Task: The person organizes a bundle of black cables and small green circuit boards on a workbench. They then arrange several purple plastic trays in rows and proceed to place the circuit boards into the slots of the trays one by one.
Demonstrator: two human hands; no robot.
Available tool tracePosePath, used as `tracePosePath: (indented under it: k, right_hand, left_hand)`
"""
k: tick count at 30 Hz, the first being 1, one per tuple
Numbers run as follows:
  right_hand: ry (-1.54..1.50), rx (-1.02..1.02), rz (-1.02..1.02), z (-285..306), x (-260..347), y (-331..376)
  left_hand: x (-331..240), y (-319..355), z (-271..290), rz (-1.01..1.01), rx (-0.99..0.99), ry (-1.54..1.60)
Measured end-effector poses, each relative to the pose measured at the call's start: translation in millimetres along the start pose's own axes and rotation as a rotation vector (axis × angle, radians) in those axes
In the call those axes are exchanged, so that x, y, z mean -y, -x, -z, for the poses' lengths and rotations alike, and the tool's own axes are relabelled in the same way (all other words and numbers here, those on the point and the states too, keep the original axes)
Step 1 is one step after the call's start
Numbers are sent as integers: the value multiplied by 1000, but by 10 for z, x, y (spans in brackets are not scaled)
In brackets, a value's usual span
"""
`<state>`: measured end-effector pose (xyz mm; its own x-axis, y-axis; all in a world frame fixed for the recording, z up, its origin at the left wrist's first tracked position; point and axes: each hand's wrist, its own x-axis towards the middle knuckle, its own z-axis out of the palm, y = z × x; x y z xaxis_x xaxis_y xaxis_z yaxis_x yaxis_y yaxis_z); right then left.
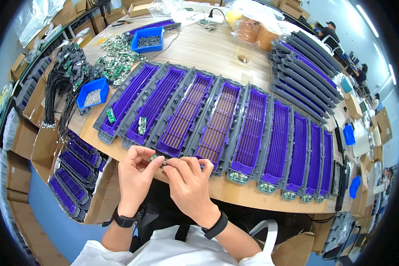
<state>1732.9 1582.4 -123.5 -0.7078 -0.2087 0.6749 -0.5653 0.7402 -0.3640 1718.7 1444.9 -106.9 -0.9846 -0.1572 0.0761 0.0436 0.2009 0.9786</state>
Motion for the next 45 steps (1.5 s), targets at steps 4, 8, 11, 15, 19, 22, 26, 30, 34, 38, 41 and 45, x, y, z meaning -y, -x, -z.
tracePosePath:
  k: [4,8,11,15,19,22,26,30,34,38,41,45]
  right_hand:
    - [14,7,28,-34,-7,19]
    - [104,36,60,-44,7,-5]
    - [217,52,63,-42,7,-16]
    - [272,102,45,-78,28,-32]
    - [273,98,40,-117,39,-46]
    - [264,91,35,-122,31,-61]
    - [266,74,26,-137,21,-57]
    - [284,70,0,-121,25,-47]
    - [303,89,8,-143,29,-1]
    - [299,127,1,-104,55,20]
    - [300,149,-16,-70,68,14]
    - [236,106,-22,0,76,-2]
  left_hand:
    - [-51,59,54,26,-25,-70]
    - [23,35,163,-437,-128,-483]
    - [63,-94,248,-570,-44,-544]
    - [37,-210,382,-607,176,-612]
    - [53,-311,433,-647,290,-653]
    - [62,-351,410,-653,316,-671]
    - [101,-385,396,-669,310,-659]
    - [105,-397,396,-688,320,-648]
    - [106,-395,384,-688,314,-655]
    - [79,-374,404,-693,322,-666]
    - [27,-376,472,-686,308,-630]
    - [-22,-495,646,-650,132,-663]
